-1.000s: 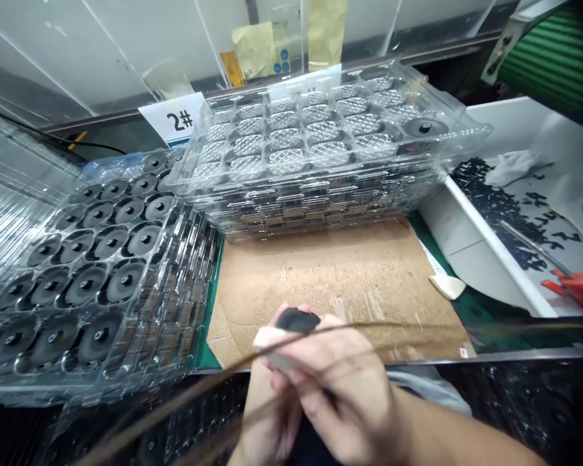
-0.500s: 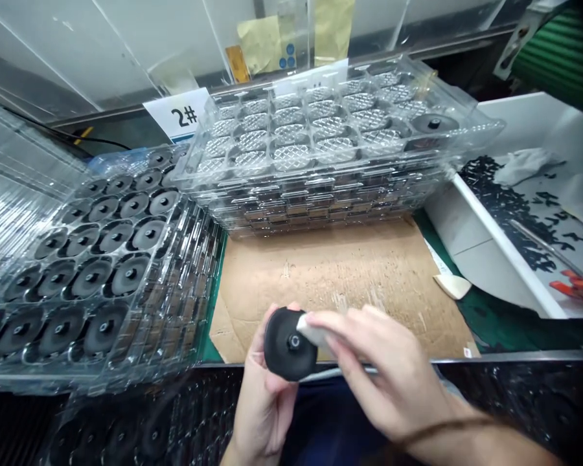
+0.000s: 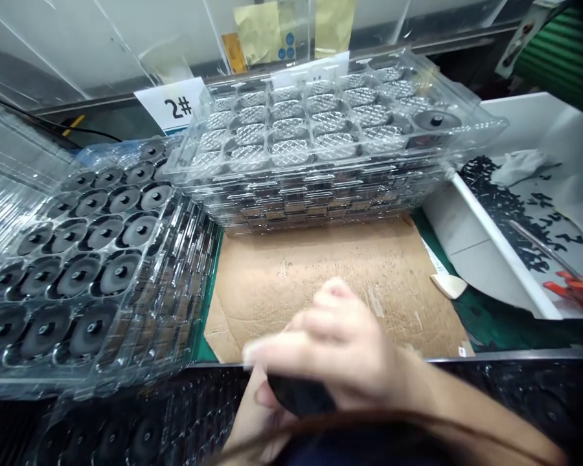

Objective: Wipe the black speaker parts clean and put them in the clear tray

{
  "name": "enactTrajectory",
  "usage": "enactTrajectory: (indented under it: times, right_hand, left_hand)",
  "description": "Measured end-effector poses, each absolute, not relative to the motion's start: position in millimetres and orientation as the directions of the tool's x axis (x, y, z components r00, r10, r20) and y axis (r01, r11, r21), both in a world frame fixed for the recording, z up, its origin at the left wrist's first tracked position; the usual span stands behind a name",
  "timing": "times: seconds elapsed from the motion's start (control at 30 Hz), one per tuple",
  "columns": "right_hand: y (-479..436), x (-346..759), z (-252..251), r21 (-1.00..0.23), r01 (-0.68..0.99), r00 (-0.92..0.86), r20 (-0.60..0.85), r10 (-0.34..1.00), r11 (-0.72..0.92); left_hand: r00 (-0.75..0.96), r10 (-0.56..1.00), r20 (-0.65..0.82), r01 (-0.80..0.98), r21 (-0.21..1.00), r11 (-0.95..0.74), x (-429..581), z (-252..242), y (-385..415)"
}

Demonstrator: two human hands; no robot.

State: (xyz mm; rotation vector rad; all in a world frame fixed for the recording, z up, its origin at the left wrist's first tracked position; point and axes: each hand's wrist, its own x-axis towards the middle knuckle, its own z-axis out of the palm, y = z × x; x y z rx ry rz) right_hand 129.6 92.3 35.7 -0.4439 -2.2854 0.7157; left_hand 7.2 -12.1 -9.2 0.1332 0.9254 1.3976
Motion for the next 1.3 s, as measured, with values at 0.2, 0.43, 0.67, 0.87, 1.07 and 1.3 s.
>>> enactTrajectory:
  times: [0.2,0.43,0.67,0.87,1.07,1.3]
  right_hand:
    - [124,142,-48,-0.847,0.393,-0.555,0.091,0.827,0.357]
    - [84,153,-85,-0.847,0.441,-0.484,0.054,0.873,0.298]
    - [68,161,-68,-0.884,0.385,-0.521,0.028,0.853,0.264]
    - [66,166,-66,-0.898,0.374,-0.485,0.024,0.874,0.232]
    - [61,172,-56,-0.908,0.341,-0.450,0.070,0.890,0.244]
    - [53,174,-31,-0.988,0.128,-0.395,0.027,0.918,0.084]
  left_hand:
    - [0.143,0.911,-0.386,-0.880,0.372,0.296,-4,1,-4]
    - [0.231,0.930,-0.286,-0.903,0.293,0.314,-13,-7,-5]
    - [-0.119,0.992,-0.042,-0.400,0.916,-0.009,-9,-21,0]
    - [-0.088,0.950,0.300,0.280,0.923,-0.266,-8,-31,1]
    - [-0.050,0.926,0.375,0.366,0.869,-0.332,-11,-28,1]
    - [-0.096,0.968,0.234,0.307,0.931,-0.195,-7,-22,-3]
